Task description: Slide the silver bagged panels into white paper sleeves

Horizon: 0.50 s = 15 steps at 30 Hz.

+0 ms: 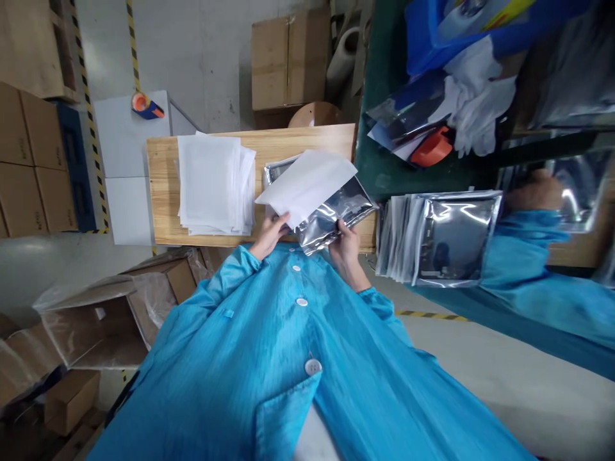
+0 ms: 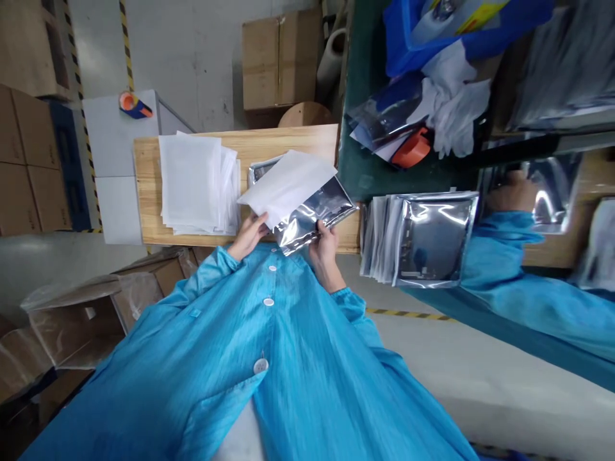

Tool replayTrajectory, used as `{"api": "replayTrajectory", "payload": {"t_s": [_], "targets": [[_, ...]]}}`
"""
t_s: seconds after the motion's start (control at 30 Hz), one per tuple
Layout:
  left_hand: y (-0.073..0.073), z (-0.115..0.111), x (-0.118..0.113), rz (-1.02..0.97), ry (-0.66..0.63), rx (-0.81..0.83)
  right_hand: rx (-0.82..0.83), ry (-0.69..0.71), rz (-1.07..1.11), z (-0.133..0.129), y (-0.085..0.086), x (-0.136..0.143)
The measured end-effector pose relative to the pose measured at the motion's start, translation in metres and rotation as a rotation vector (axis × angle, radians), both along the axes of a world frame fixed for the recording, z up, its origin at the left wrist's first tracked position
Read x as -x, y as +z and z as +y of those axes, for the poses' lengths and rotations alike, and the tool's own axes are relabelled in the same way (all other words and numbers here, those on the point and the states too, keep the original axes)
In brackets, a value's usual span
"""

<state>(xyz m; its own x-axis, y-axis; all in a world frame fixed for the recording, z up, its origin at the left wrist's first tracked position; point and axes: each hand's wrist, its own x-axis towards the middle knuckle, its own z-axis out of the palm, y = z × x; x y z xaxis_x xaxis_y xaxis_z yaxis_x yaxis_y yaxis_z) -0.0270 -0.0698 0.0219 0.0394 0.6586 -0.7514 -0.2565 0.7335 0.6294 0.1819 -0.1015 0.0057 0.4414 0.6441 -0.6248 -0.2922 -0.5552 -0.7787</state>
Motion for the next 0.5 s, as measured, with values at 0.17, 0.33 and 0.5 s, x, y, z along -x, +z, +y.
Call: {"api": "replayTrajectory", "payload": {"t_s": [0.17, 0.33, 0.5], "targets": [[0.018, 0.019, 0.001, -0.009, 0.245, -0.146, -0.033, 0.031, 0.208, -0.014, 0.049, 0.016], [0.057, 0.031, 0.042, 0.012, 0.124, -0.084, -0.085, 0.291, 0.636, -0.022, 0.087, -0.036], [0.084, 0.034, 0.076, 0.027, -0.089, -0.096, -0.075, 0.32, 0.303, 0.003, 0.096, -0.082]]}}
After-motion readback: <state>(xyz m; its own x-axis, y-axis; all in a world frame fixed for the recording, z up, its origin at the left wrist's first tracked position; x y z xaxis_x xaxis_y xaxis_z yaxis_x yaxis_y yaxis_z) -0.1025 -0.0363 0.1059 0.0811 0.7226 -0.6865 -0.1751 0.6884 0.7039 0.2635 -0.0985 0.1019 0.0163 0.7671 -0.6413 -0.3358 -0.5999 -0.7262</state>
